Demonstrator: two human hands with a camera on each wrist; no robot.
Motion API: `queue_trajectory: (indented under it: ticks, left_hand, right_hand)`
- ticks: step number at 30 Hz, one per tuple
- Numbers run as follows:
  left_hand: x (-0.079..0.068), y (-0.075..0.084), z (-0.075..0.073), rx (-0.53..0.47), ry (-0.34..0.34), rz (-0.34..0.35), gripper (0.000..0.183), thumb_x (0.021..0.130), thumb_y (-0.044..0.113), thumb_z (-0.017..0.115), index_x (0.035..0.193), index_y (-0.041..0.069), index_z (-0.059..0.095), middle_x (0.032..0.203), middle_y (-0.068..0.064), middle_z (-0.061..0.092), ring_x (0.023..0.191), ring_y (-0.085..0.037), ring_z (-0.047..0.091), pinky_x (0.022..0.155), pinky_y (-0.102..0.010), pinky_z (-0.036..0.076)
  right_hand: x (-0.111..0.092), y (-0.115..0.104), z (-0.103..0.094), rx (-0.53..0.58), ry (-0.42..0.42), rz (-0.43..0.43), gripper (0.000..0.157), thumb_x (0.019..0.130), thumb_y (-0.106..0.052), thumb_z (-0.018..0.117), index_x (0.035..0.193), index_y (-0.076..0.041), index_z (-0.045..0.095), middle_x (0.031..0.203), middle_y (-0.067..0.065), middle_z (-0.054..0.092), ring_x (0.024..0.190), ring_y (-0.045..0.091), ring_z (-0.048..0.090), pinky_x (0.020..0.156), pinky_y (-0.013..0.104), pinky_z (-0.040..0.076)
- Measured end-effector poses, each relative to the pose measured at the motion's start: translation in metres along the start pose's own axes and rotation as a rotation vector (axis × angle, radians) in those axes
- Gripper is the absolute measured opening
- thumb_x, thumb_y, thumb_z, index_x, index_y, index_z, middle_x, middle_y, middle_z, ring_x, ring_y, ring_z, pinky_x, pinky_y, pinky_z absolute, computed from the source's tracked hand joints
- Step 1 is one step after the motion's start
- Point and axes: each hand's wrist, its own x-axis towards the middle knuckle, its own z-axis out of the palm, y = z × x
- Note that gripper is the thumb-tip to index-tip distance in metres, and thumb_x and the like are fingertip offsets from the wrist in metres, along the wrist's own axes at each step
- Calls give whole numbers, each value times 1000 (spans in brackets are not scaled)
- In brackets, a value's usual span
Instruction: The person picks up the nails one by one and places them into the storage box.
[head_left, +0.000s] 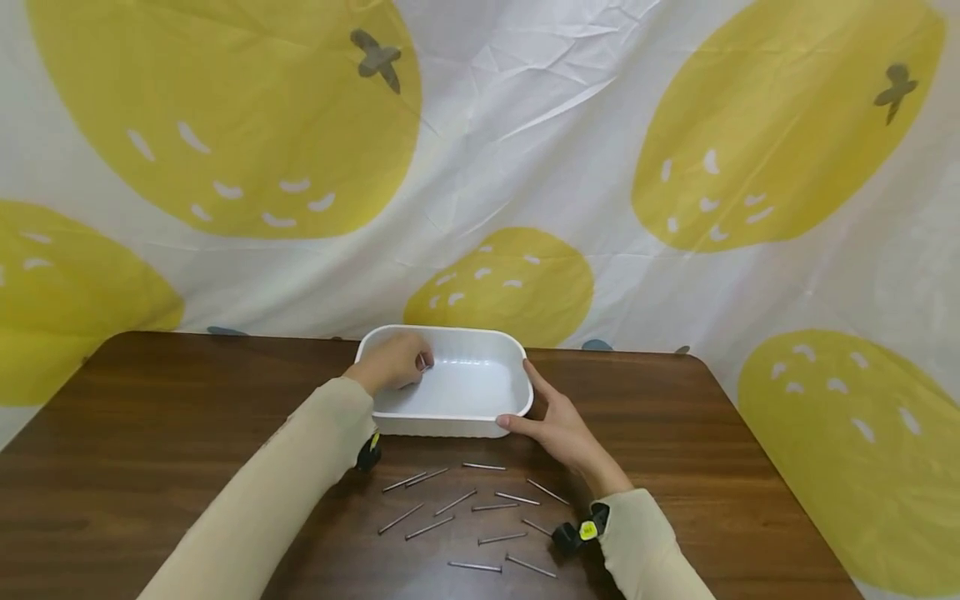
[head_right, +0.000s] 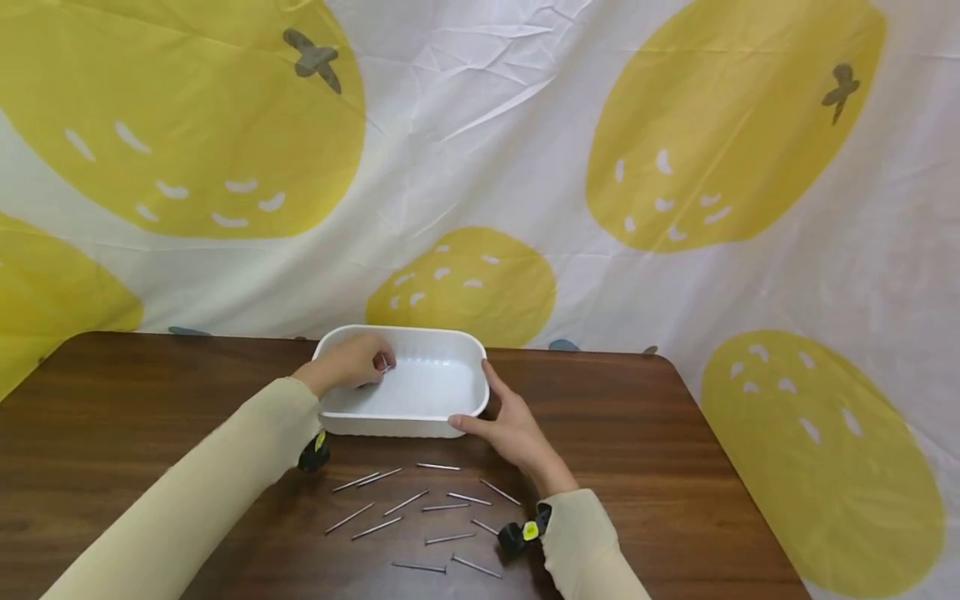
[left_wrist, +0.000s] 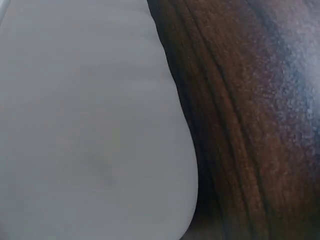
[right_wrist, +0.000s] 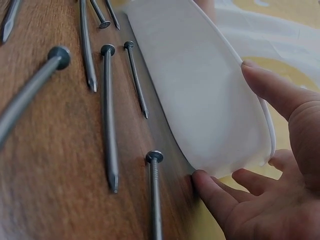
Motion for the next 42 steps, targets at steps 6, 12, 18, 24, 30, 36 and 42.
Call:
queue_trajectory:
  ticks: [6,12,18,24,30,36,42]
  left_hand:
    - [-4,-5,8,-39,-11,-29,22,85,-2,66,106,2,73,91,-8,66,84,-19,57,76,-29,48]
    - [-6,-5,8,-79,-20,-39,24,83,-2,67,107,0,72,92,-10,67,80,-18,59,69,-26,49]
    - [-6,-4,4,-99,-49,-78,27,90,7,67,116,0,70,103,-14,70,76,-17,62,68,-27,53]
    - [-13,-4,-5,-78,-28,13,27,95,14,65,117,-1,70,107,-16,72,80,-17,65,83,-34,55]
    - [-36,1,-20,-118,39,124,26,95,14,65,116,0,70,105,-12,72,92,-20,65,87,-37,54]
    - [-68,3,-33,-183,94,172,28,94,14,66,118,1,70,102,-9,71,91,-20,65,81,-34,54]
    - [-98,0,-37,-182,168,181,25,95,17,65,118,9,70,100,-4,72,93,-20,67,82,-34,53]
  right_hand:
    - [-5,4,6,45,-11,6,100,84,-26,82,162,-17,20,167,13,26,154,32,25,124,53,24]
    - [-6,5,9,55,-7,0,100,84,-25,82,162,-16,21,167,13,26,155,31,24,124,53,24]
    - [-4,3,8,57,-13,-9,100,84,-24,82,162,-16,19,166,15,27,153,31,29,122,51,28]
    - [-1,2,6,37,-5,-11,100,84,-24,82,162,-16,20,166,14,27,154,32,25,124,54,23]
    - [0,1,4,10,-7,-7,100,84,-28,82,162,-18,21,167,12,26,156,32,20,125,58,19]
    - [1,0,2,-5,-1,-2,100,83,-29,82,162,-19,22,167,12,26,156,32,19,125,59,16]
    - [1,-2,-1,-25,-4,-5,100,83,-30,82,162,-19,21,166,13,27,156,32,21,125,57,17]
